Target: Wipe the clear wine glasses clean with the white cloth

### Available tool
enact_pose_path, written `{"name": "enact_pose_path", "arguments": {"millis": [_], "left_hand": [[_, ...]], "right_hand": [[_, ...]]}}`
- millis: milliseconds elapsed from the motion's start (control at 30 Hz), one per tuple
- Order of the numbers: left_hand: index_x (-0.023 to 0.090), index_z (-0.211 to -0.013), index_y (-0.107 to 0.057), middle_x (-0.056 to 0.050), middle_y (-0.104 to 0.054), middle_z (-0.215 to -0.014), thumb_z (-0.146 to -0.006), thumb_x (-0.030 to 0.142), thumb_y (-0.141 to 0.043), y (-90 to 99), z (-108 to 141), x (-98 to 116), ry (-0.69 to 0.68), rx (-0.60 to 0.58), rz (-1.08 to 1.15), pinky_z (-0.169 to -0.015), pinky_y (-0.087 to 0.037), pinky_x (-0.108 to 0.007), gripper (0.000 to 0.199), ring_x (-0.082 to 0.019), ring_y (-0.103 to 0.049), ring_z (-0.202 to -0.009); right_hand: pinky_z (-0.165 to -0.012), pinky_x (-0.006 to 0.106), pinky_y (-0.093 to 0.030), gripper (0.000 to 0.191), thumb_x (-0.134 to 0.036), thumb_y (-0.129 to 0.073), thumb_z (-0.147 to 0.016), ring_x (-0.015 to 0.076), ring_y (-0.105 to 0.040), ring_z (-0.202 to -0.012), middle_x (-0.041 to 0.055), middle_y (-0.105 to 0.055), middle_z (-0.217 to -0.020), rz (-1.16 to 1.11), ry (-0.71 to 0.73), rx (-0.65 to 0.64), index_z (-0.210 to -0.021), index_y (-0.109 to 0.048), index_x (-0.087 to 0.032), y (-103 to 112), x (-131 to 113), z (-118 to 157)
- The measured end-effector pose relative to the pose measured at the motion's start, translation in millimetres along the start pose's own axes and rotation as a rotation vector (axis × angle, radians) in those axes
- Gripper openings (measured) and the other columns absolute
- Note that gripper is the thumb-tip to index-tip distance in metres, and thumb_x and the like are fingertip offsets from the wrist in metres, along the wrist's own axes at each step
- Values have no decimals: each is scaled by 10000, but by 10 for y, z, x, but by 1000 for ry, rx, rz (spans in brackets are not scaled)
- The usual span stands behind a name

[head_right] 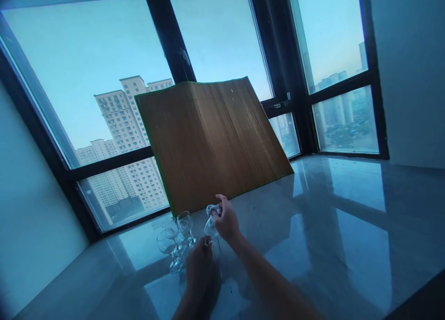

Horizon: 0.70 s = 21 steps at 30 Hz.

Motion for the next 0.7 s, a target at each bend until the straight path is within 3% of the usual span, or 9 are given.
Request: {"name": "enact_pose_path", "arguments": {"millis": [333,433,600,700], "left_hand": [[219,-1019,-695,-60,-772,-959,-1000,227,-434,-46,8,-18,16,6,-14,-694,-383,-253,261,-182,-695,-844],[212,-998,-690,-60,-766,-925,-1004,211,-416,-20,1,-16,16,27,-9,-677,-373,-260,274,-184,-688,-807],[223,-1018,-686,-56,-767,-980,-997,217,-439,8,-1,-5,9,37,26,-691,-382,-254,249,-181,-690,-842],[217,-994,-684,-61,-765,-967,-992,224,-446,3,2,-21,11,39,35,-698,-380,-260,238,-187,-687,-850]], "right_hand": [[-935,423,-493,332,-148,-538,-805,265,-616,-975,117,-671,-996,262,171,2,-1117,-648,-154,40,-180,26],[-941,438,-510,346,-181,-501,-885,274,-633,-1017,127,-688,-1060,270,245,22,-1217,-594,-161,17,-252,92],[-1018,436,-506,572,-125,-410,-929,261,-547,-1301,162,-543,-1449,229,407,112,-1493,-327,-180,15,-328,194],[-980,405,-520,522,-114,-412,-930,245,-604,-1206,136,-634,-1319,213,409,95,-1445,-381,-191,7,-319,193]]}}
Point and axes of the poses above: each hand's wrist, its own z-axis away from the middle knuckle, its own y-axis out of the back of the hand, x = y × z, the point moved 8 cm from there along -z, towards the middle knuckle
